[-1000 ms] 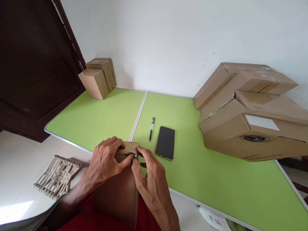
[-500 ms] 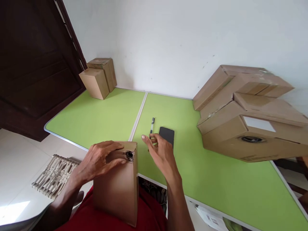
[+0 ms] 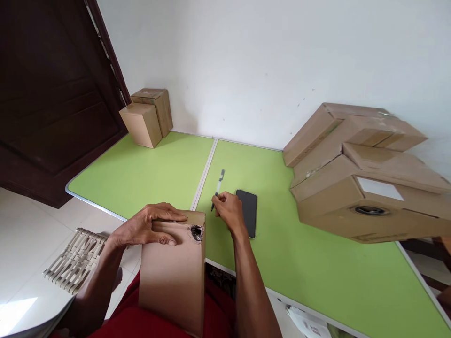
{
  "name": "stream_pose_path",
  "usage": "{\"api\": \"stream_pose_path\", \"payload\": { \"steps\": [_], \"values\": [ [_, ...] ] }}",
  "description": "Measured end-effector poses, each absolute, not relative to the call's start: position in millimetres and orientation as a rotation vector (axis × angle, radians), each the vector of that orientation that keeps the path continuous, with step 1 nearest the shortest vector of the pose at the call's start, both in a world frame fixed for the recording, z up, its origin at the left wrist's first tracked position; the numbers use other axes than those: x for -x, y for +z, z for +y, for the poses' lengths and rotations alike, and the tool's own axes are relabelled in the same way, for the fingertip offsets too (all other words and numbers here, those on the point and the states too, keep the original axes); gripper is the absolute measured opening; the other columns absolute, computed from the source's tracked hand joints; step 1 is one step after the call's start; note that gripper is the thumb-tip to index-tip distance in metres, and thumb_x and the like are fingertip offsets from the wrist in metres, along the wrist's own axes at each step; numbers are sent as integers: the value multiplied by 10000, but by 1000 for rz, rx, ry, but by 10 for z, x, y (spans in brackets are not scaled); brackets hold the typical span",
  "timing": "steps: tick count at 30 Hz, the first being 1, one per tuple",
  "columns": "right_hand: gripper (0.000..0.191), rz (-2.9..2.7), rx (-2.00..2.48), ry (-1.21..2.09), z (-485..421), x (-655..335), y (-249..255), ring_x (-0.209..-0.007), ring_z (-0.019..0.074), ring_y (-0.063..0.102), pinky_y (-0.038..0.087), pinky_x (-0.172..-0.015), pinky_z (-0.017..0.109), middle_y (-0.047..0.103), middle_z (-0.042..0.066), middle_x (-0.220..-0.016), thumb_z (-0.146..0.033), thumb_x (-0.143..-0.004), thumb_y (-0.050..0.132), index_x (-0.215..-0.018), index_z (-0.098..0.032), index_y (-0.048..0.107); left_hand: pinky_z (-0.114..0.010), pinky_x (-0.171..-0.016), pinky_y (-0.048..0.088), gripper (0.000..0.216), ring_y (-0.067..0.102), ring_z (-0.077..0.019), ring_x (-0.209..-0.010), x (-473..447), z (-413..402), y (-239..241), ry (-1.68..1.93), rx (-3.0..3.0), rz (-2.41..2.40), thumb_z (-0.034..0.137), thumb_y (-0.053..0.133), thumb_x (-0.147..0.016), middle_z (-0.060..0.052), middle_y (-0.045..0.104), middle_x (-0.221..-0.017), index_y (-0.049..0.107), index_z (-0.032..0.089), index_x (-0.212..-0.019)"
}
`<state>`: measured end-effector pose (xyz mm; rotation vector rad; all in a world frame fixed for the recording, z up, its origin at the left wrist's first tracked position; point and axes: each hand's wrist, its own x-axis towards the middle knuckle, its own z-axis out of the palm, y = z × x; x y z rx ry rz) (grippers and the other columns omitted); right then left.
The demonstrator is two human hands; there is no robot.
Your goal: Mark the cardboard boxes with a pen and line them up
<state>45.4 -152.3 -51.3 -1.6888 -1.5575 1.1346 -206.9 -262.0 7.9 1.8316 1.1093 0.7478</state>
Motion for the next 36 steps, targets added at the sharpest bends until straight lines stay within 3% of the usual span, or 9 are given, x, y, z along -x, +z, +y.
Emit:
{"api": "stream_pose_path", "payload": {
  "steps": [2, 4, 7, 9, 17, 22, 29, 33, 36],
  "values": [
    [292, -1433, 1514, 1184, -1748, -526, -437, -640, 222, 697, 527, -602, 337, 738, 63, -775, -522, -897, 610, -845, -234, 619, -471, -1103, 575, 564, 738, -330, -1250, 2070, -2634, 28, 776, -1796, 1106, 370, 961, -799, -148, 793, -1319, 806, 259, -1330],
    [341, -1245, 1286, 1217, -2027, -566, -360, -675, 204, 718, 546, -602, 314, 750, 38, -842, -593, -901, 618, -940, -255, 611, -462, -1106, 567, 577, 729, -328, -1255, 2060, -2647, 14, 783, -1777, 1114, 392, 964, -796, -153, 791, -1317, 806, 244, -1331],
    [237, -1049, 927, 1230, -2452, -566, -299, -732, 176, 742, 579, -657, 290, 758, 12, -889, -483, -918, 777, -957, -262, 702, -437, -1098, 564, 559, 739, -311, -1219, 2039, -2657, 42, 771, -1744, 1124, 383, 960, -800, -138, 789, -1320, 811, 251, -1323],
    [111, -1099, 849, 1165, -2678, -531, -293, -804, 168, 755, 595, -705, 279, 769, 12, -969, -384, -968, 780, -995, -277, 766, -416, -1092, 560, 552, 745, -298, -1199, 2026, -2659, 65, 773, -1722, 1128, 366, 964, -795, -130, 790, -1314, 815, 248, -1313],
    [95, -1484, 923, 789, -2895, -411, -134, -917, 132, 735, 573, -814, 220, 751, -13, -997, -226, -1039, 672, -1045, -281, 749, -384, -1060, 559, 530, 746, -287, -1185, 2013, -2663, 67, 790, -1692, 1147, 342, 972, -781, -122, 793, -1304, 828, 251, -1283],
    [93, -1633, 955, 697, -2861, -448, -129, -961, 141, 708, 550, -868, 240, 739, -3, -1024, -238, -1056, 646, -1069, -274, 730, -385, -1054, 559, 530, 746, -287, -1180, 2019, -2663, 56, 797, -1683, 1143, 343, 973, -779, -126, 789, -1291, 830, 239, -1278],
    [158, -1597, 1095, 801, -2809, -711, -182, -597, 119, 633, 508, -559, 216, 701, -26, -755, -371, -1049, 675, -955, -251, 720, -410, -1063, 565, 516, 747, -290, -1170, 2021, -2670, 39, 801, -1682, 1144, 356, 965, -787, -121, 788, -1287, 831, 247, -1273],
    [294, -1466, 1238, 876, -2400, -819, -214, -616, 168, 671, 516, -497, 259, 741, 33, -836, -508, -1060, 611, -1040, -221, 672, -397, -1058, 565, 518, 744, -284, -1180, 2021, -2664, 32, 790, -1690, 1144, 357, 960, -793, -117, 778, -1300, 825, 248, -1281],
    [314, -1770, 1666, 909, -1939, -681, -262, -663, 196, 690, 530, -565, 298, 758, 81, -894, -452, -1110, 492, -1122, -181, 648, -382, -1057, 560, 513, 743, -283, -1191, 2017, -2668, 41, 784, -1679, 1161, 349, 957, -797, -112, 772, -1295, 823, 248, -1282]
  ]
}}
